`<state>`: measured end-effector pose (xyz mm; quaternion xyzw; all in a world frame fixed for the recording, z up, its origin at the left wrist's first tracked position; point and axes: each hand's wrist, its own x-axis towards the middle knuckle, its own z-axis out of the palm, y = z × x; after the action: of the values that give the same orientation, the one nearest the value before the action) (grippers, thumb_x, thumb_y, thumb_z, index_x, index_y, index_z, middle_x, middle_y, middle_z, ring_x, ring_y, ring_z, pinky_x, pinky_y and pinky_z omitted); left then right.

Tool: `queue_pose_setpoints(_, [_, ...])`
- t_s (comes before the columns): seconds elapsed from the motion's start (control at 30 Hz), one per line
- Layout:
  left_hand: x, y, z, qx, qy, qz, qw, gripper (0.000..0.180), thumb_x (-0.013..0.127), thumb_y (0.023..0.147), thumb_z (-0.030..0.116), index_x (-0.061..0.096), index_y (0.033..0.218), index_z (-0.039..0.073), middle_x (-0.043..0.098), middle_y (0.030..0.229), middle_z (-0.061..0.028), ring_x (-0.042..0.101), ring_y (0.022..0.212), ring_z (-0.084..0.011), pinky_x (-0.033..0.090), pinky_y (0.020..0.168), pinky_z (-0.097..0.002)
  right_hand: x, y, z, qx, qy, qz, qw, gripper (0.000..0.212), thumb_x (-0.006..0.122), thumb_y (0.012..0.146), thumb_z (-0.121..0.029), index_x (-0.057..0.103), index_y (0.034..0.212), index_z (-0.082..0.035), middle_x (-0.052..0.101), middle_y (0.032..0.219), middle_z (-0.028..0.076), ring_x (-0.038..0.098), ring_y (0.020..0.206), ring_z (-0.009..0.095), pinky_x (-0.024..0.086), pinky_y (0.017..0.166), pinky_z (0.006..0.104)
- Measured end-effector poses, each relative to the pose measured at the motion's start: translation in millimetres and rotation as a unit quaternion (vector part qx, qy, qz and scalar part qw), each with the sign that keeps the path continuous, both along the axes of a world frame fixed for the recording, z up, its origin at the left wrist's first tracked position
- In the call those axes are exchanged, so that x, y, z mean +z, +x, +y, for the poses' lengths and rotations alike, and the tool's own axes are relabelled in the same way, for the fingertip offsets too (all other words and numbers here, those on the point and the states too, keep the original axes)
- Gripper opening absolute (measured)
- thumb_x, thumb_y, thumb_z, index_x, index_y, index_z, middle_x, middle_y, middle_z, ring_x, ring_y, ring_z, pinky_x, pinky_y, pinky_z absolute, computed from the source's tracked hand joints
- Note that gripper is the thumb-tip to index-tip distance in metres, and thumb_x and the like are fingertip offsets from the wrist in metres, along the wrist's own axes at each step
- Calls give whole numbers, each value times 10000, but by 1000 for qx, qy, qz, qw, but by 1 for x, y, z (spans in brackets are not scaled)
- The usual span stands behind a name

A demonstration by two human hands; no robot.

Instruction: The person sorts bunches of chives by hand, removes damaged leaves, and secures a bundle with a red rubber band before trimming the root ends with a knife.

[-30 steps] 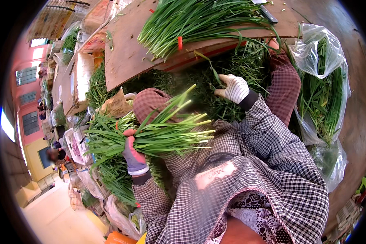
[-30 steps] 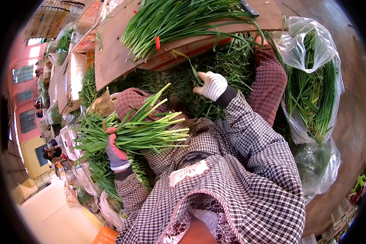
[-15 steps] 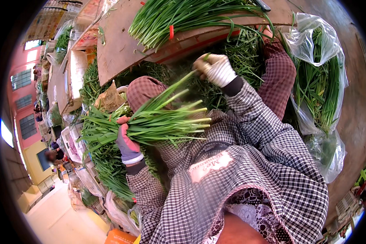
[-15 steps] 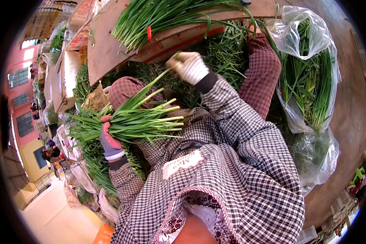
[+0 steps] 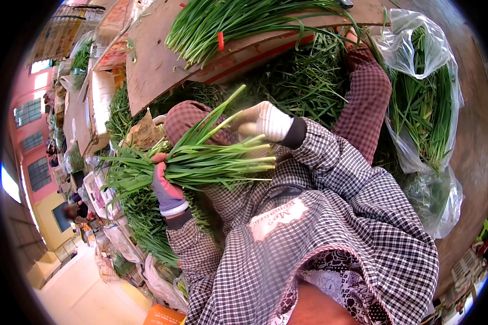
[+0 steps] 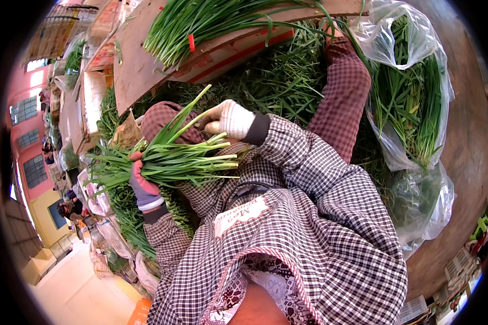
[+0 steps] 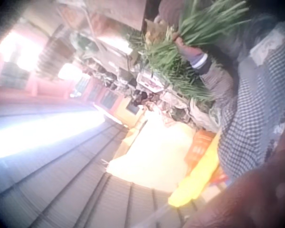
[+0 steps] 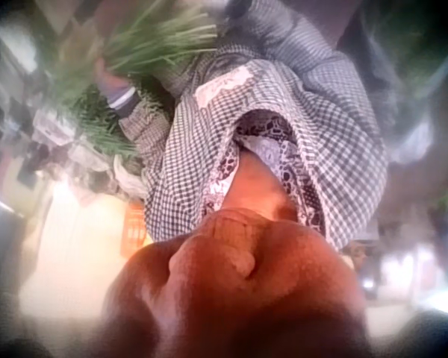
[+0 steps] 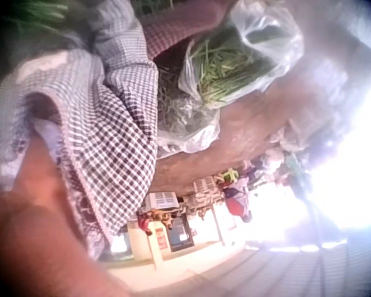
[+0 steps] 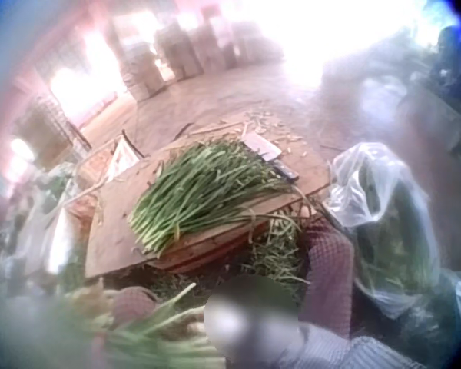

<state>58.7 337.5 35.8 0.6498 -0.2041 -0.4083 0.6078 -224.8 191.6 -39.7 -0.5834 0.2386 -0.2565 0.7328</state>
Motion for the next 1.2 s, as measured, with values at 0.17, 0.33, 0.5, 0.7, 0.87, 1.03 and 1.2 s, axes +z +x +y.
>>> queue_pose_setpoints(0.17, [-5,13,14,34,-52,68,996,296,483,889,131,557,1165,50,604,1125,-86,597,1045,-211,485,947,-362,-26,-65,-17,-116,-17,154,981,239,582,822,-91,708,1005,-2,712,777,95,677,685,122,558,637,257])
queue_pose_setpoints(0.33, [-11,24,17,69,-43,7,997,329,490,887,136,555,1198,49,583,1194,-111,587,1090,-249,480,974,-396,-31,-89,-16,-86,-97,229,965,520,694,828,-267,594,1238,36,688,1083,205,684,957,213,549,863,312])
queue_pose_setpoints(0.5, [-20,31,1,33,-77,50,995,339,518,869,124,556,1199,52,572,1216,-105,560,1134,-251,450,1010,-408,9,-27,1,22,-62,27,998,595,721,766,-385,621,1219,-13,697,1058,194,683,956,228,528,883,324])
queue_pose_setpoints(0.7, [-27,22,-14,48,-77,85,992,325,484,898,73,557,1213,107,622,1186,-147,627,1059,-293,539,918,-450,17,-9,10,60,-2,24,998,295,615,893,-190,677,1097,14,703,768,137,660,637,142,551,634,299])
queue_pose_setpoints(0.87, [-22,15,-12,88,-72,80,990,303,475,902,67,586,1179,121,622,1187,-150,638,1039,-298,554,898,-453,-29,-69,-4,-43,-200,113,972,198,626,862,-162,704,962,-10,699,801,132,643,674,148,529,653,291])
queue_pose_setpoints(1.03, [-30,33,-17,91,-93,85,988,334,463,913,63,555,1222,149,609,1204,-158,635,1049,-303,562,884,-477,-47,-133,-21,-132,-181,310,924,320,645,859,-296,704,997,-13,709,831,145,688,715,222,552,684,338])
queue_pose_setpoints(1.2, [-32,29,-14,100,-96,83,987,387,451,908,40,526,1283,102,597,1225,-194,631,1060,-333,540,926,-490,2,-78,-18,-103,-217,217,946,664,745,750,-407,585,1257,-10,659,1133,223,650,1055,301,514,922,356])
